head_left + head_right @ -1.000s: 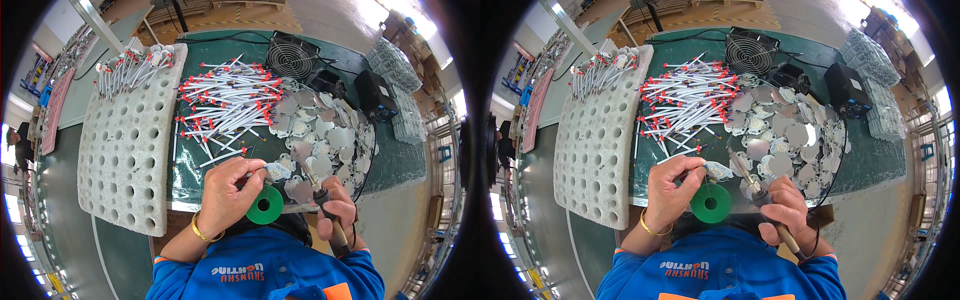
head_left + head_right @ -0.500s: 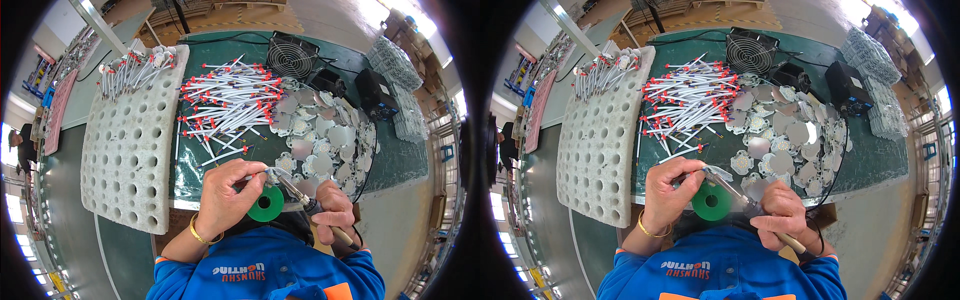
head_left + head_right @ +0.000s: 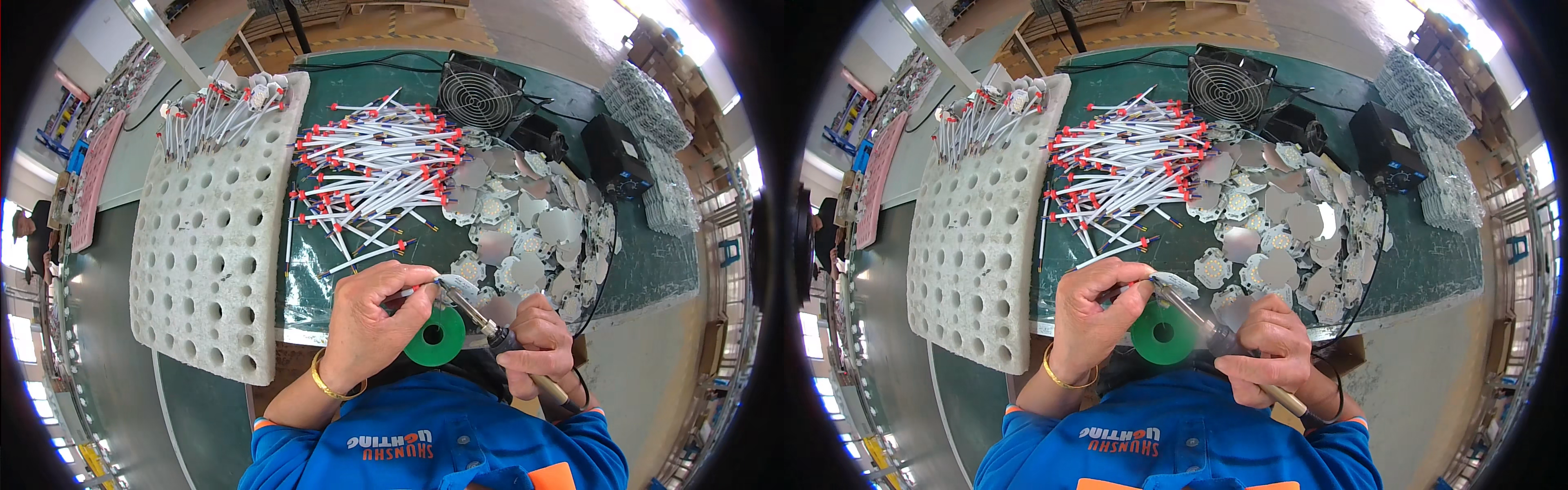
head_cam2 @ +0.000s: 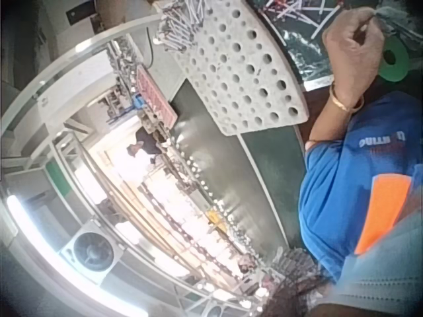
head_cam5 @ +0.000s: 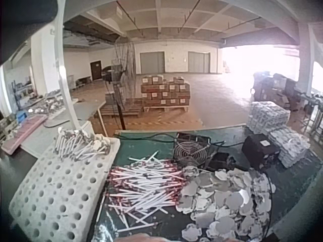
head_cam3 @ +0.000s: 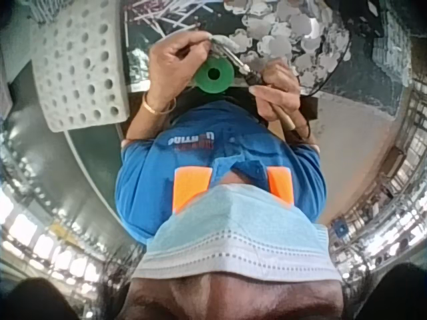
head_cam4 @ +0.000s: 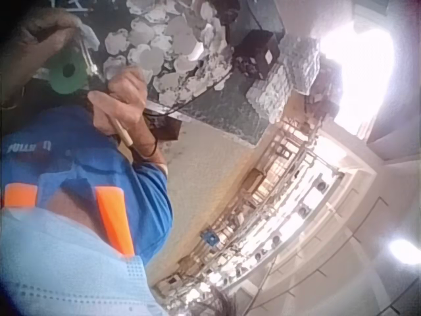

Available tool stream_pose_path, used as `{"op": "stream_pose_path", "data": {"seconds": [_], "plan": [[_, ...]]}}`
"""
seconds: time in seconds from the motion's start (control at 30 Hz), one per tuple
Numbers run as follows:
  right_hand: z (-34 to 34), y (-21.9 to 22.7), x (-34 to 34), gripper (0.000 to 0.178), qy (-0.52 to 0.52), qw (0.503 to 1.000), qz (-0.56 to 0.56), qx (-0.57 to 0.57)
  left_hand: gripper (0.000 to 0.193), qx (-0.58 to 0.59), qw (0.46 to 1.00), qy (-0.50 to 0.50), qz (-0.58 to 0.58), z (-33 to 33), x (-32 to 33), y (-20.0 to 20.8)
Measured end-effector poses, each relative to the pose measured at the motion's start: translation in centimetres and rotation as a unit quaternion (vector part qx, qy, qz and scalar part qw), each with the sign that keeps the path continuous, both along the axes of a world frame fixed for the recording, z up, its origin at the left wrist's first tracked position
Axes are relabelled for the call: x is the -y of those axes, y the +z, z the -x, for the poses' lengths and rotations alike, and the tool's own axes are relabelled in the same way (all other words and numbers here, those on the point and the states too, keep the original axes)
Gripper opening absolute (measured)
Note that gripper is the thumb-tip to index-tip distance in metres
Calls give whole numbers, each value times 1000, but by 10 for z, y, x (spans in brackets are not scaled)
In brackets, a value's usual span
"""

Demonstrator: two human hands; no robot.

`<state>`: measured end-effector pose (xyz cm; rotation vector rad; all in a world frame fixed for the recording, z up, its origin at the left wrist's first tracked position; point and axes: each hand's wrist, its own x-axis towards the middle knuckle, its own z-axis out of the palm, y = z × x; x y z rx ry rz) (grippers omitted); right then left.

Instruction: The person solders wires onto small LED circuit boards with a soldering iron and solder wire.

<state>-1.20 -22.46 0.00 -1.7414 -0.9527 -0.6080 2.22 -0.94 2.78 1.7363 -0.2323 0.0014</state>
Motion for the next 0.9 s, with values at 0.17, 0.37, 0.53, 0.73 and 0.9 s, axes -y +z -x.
{"op": "stream_pose_path", "data": {"seconds": [0.17, 0.37, 0.53, 0.73, 0.9], "plan": [[-2, -9, -5, 32, -33, 999, -11, -5, 12, -6, 1000, 2, 9, -4, -1, -7], [-8, -12, -7, 23, -37, 999, 30, 4, 11, -121, 991, 11, 51, -10, -2, -17], [-13, -10, -9, 19, -71, 997, -31, -13, 13, -135, 988, -13, 76, -17, -3, -28], [-19, -6, -19, 36, -161, 983, 49, -67, 13, -166, 979, -27, 112, -15, 3, -32], [-26, -10, -35, 37, -179, 981, 34, -69, 13, -175, 976, -72, 108, -15, 3, -27]]}}
